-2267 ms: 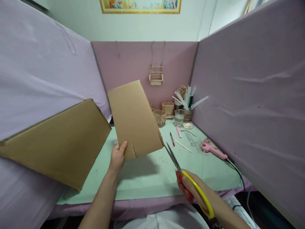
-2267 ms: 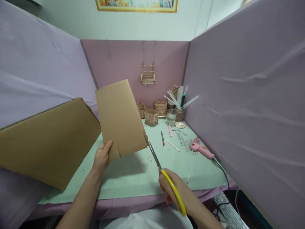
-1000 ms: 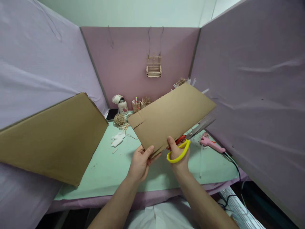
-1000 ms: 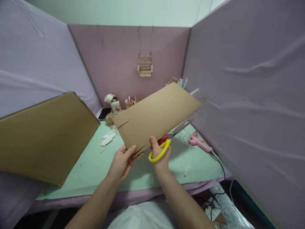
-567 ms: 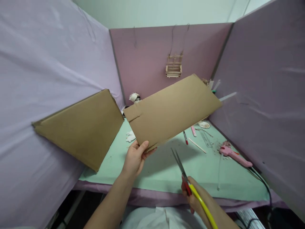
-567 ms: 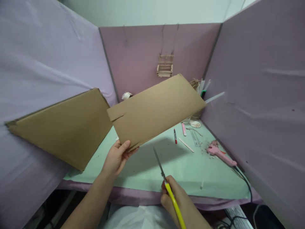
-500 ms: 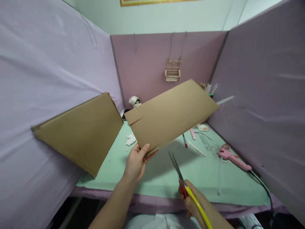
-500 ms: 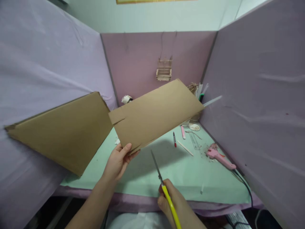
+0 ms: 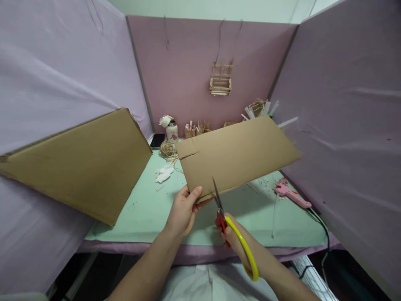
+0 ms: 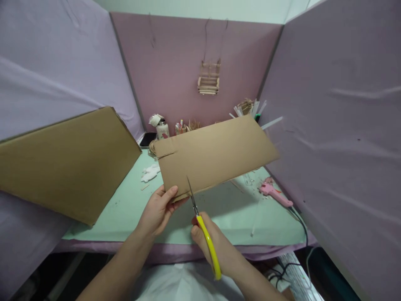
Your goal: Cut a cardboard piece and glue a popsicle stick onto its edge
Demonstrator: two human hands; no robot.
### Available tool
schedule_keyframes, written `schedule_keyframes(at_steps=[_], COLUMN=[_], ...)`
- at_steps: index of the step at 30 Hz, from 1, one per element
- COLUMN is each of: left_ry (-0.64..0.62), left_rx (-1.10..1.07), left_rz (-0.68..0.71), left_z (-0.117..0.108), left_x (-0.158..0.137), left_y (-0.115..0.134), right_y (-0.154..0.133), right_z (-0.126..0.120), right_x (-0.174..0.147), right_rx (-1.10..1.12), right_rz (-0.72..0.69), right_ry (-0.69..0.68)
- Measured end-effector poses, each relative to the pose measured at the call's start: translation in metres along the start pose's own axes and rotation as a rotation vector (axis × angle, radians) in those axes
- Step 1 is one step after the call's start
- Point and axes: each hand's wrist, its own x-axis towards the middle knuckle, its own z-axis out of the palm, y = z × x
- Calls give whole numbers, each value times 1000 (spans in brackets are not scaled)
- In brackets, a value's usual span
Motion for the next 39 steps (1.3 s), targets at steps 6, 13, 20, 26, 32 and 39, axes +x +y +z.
schedule_keyframes(at_steps=[6, 13, 20, 26, 32, 39], left_ry=[15, 1, 6, 24, 3, 14], left_rx=[-2, 8, 27, 41, 49, 32], left_rz=[-6, -10, -16, -15, -10, -3], left_z=[1, -1, 1, 4, 5, 8], left_x=[0, 0, 0, -3, -5, -8], left_y=[-2, -3, -1, 3, 5, 3], right_y=[1, -2, 9, 2, -8, -8], right_z=[0, -1, 6, 9, 8, 10], right_x=[2, 3, 5, 3, 1, -1], right_rx=[-1, -24, 54, 51, 8, 41], right_rz=[17, 23, 27, 59, 52, 47], right_ry=[8, 11, 75, 89, 75, 126])
